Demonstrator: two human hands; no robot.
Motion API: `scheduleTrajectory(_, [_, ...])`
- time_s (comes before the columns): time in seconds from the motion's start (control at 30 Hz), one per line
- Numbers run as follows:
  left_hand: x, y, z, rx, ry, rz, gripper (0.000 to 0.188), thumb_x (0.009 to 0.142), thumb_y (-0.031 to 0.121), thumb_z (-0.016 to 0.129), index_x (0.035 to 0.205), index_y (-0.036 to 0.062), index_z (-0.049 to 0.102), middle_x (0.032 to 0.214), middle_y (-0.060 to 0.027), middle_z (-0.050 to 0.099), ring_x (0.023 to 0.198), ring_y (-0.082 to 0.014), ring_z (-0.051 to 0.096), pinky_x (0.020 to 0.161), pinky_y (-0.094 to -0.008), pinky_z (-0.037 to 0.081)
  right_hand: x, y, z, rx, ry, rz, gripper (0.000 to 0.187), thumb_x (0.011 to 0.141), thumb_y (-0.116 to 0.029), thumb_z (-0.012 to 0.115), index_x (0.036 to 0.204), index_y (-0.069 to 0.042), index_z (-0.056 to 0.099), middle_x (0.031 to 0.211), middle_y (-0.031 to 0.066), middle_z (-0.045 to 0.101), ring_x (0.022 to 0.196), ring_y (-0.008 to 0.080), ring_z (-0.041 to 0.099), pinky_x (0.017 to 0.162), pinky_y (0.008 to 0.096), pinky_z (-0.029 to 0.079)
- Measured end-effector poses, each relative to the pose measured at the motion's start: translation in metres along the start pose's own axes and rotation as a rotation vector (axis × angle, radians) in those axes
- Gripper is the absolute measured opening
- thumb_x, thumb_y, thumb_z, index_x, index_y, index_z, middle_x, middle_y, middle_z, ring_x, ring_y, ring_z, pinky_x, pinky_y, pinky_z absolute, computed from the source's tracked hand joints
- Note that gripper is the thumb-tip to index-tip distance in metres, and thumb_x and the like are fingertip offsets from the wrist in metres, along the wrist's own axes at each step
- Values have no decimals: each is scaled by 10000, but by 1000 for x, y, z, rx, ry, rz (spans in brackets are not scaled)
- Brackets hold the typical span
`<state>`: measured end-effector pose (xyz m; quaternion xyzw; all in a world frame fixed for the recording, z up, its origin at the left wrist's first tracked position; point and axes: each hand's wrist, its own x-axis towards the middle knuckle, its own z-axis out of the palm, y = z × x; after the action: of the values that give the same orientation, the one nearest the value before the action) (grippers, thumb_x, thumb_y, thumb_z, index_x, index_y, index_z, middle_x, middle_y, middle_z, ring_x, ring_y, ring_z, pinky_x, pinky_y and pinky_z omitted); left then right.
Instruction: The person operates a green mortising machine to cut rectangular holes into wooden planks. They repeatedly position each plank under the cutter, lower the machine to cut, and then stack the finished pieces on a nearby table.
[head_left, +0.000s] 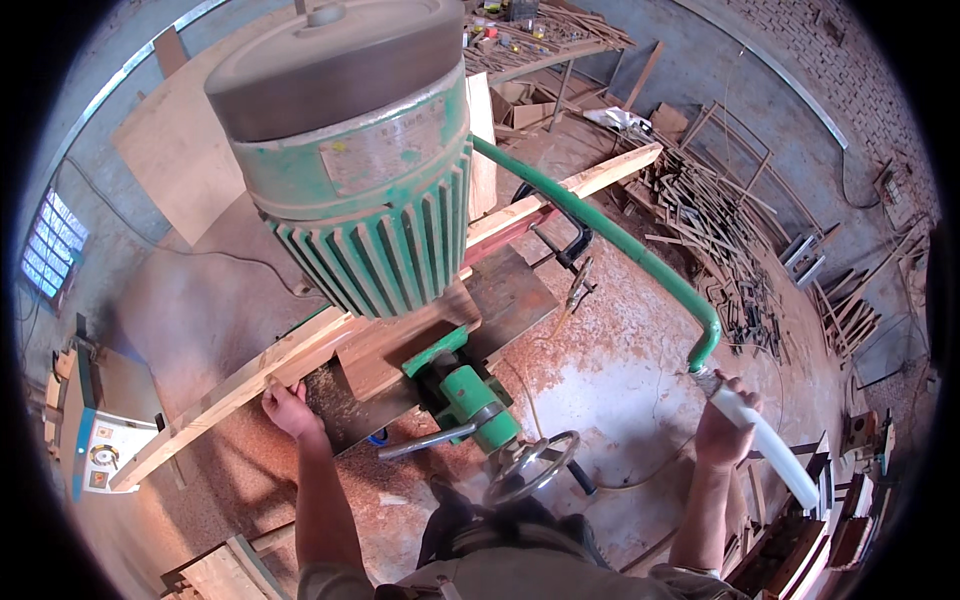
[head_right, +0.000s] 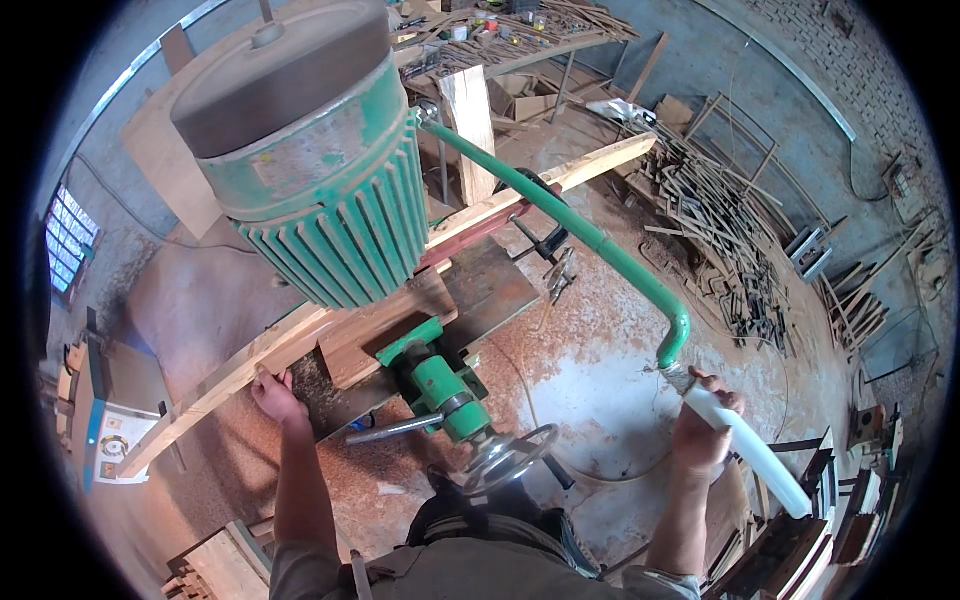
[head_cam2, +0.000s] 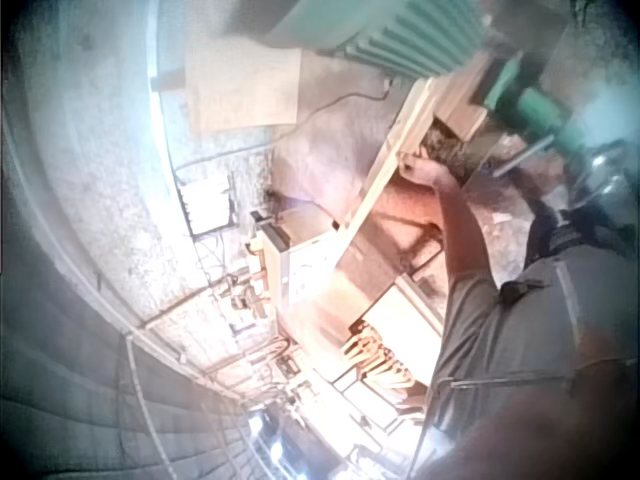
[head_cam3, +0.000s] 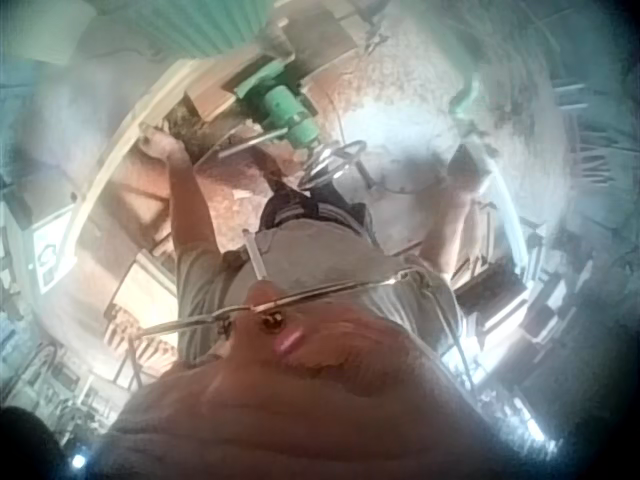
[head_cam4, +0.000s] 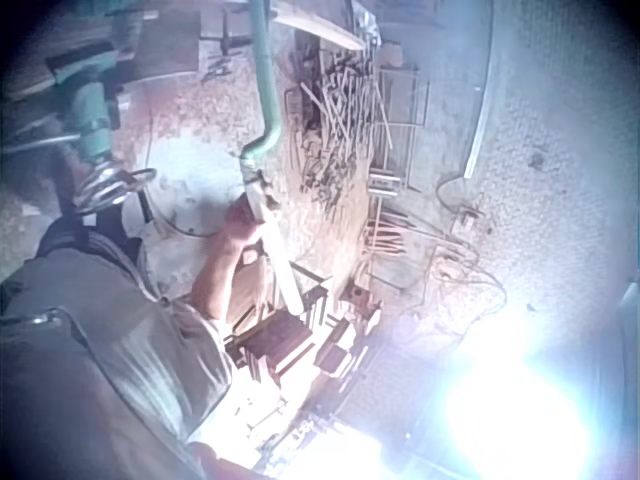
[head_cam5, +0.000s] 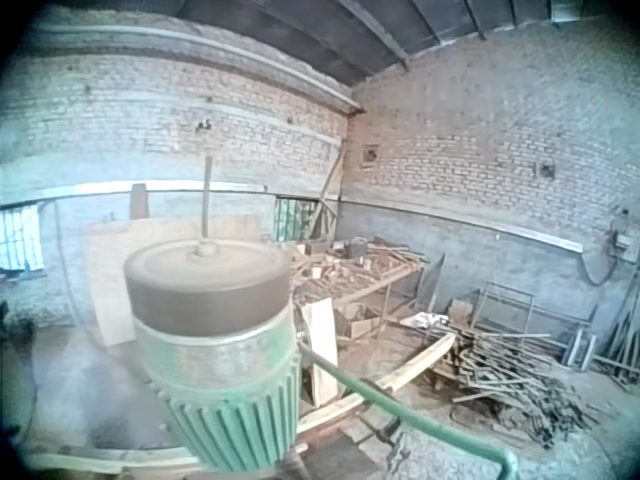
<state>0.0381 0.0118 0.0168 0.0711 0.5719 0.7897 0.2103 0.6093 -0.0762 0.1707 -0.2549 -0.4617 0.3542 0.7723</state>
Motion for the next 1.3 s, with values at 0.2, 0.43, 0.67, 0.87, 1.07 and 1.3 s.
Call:
scheduleTrajectory(0.2, [2, 2, -2, 14, 39, -47, 216, 896, 286, 545, 922, 71, 540, 855, -14, 589, 734, -100, 542, 698, -276, 468, 5, -12, 13, -61, 29, 15, 351, 814, -363, 605, 1020, -90, 525, 1062, 142, 551, 1126, 327, 456, 1014, 474, 288])
scheduleTrajectory(0.43, [5, -2, -6, 10, -9, -21, 245, 883, 267, 572, 1002, 66, 499, 900, -31, 588, 766, -127, 568, 670, -260, 478, 189, -91, 134, 237, -241, -149, 302, 890, -348, 520, 1004, -68, 532, 989, 101, 579, 1006, 276, 528, 946, 476, 368])
scheduleTrajectory(0.67, [17, -17, -13, 2, -20, 10, 236, 888, 246, 567, 983, 50, 477, 891, -46, 554, 714, -107, 543, 597, -228, 484, 288, -72, 276, -191, -93, -282, 357, 949, -269, 415, 1088, 47, 503, 1136, 210, 542, 1112, 308, 496, 990, 435, 361])
scheduleTrajectory(0.87, [6, -17, -2, -7, -3, 32, 226, 884, 252, 575, 949, 54, 487, 828, -30, 564, 667, -90, 532, 581, -223, 471, 44, 94, 284, -793, -1201, 529, 582, 819, -469, 570, 1157, 3, 527, 1178, 190, 538, 1081, 331, 527, 902, 396, 439])
scheduleTrajectory(1.07, [9, -9, -10, 52, 49, 61, 198, 884, 236, 571, 919, 58, 491, 763, -19, 556, 624, -83, 516, 546, -218, 460, -18, 132, 318, -759, -1521, 911, 303, 853, -358, 526, 931, -84, 629, 909, 118, 636, 863, 277, 611, 784, 375, 471])
scheduleTrajectory(1.3, [6, -5, 0, 12, 99, -63, 200, 873, 226, 561, 959, 53, 509, 866, -57, 586, 679, -116, 569, 575, -230, 486, 41, 200, 65, -986, -460, 794, 341, 915, -317, 469, 845, -10, 600, 685, 97, 601, 619, 184, 598, 595, 349, 514])
